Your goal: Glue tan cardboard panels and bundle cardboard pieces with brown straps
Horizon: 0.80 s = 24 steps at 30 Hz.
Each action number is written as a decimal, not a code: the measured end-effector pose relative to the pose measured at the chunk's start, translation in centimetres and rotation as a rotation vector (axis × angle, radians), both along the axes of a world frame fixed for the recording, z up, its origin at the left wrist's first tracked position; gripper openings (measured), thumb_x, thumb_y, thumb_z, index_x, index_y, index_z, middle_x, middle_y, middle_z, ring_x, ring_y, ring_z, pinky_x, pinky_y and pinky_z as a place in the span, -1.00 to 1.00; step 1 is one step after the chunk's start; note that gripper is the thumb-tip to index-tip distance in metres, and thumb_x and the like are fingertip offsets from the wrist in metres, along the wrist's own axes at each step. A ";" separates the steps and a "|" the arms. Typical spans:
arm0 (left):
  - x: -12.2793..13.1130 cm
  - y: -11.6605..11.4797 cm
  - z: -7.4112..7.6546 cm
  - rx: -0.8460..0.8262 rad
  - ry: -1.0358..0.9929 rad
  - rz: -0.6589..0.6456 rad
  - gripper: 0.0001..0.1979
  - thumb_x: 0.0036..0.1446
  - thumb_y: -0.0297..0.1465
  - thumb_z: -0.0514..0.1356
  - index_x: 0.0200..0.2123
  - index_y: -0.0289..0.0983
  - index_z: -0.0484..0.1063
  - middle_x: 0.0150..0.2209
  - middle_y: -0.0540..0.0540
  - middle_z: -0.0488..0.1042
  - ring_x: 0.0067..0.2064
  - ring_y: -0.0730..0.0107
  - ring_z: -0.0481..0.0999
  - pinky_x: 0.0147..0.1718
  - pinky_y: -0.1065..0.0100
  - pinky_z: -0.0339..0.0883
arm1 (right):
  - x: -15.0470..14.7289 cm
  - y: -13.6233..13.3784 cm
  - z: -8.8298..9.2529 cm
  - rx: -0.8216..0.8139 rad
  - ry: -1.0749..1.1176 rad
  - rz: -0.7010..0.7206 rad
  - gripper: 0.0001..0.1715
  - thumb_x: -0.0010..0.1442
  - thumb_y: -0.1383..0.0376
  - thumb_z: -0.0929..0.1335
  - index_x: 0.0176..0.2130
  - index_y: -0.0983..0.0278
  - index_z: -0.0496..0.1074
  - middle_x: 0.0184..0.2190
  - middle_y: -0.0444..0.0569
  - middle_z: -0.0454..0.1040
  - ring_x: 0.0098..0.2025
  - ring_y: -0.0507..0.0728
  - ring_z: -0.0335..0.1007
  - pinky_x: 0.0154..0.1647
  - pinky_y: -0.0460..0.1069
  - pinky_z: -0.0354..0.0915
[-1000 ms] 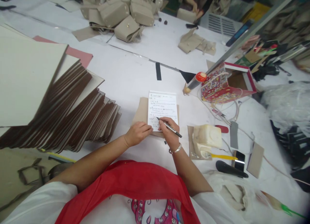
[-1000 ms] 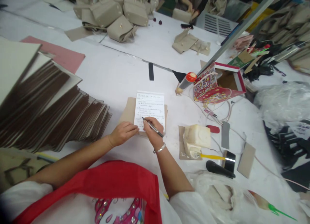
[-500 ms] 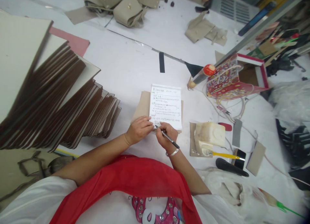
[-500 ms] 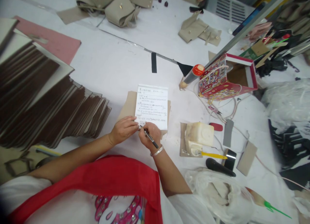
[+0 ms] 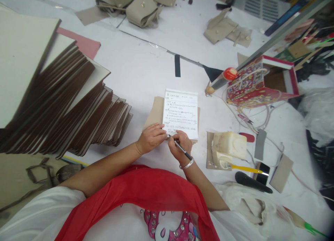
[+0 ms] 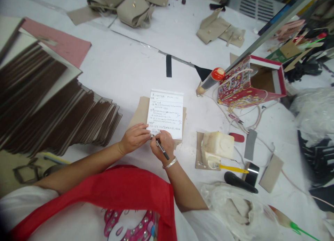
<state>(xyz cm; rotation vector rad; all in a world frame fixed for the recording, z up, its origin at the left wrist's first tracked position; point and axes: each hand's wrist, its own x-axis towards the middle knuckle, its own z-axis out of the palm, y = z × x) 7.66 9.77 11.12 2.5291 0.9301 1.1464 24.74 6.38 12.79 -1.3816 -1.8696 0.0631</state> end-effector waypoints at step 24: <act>-0.1 0.0 -0.1 0.006 -0.001 0.006 -0.90 0.12 -0.42 0.18 -0.29 -0.23 0.47 -0.26 -0.05 0.55 -0.01 0.30 0.45 0.02 0.17 0.32 | 0.1 0.0 0.2 -0.001 0.019 0.033 -0.86 0.04 0.42 0.31 -0.41 0.21 0.23 -0.58 -0.16 0.32 -0.29 0.14 0.43 -0.25 0.07 0.41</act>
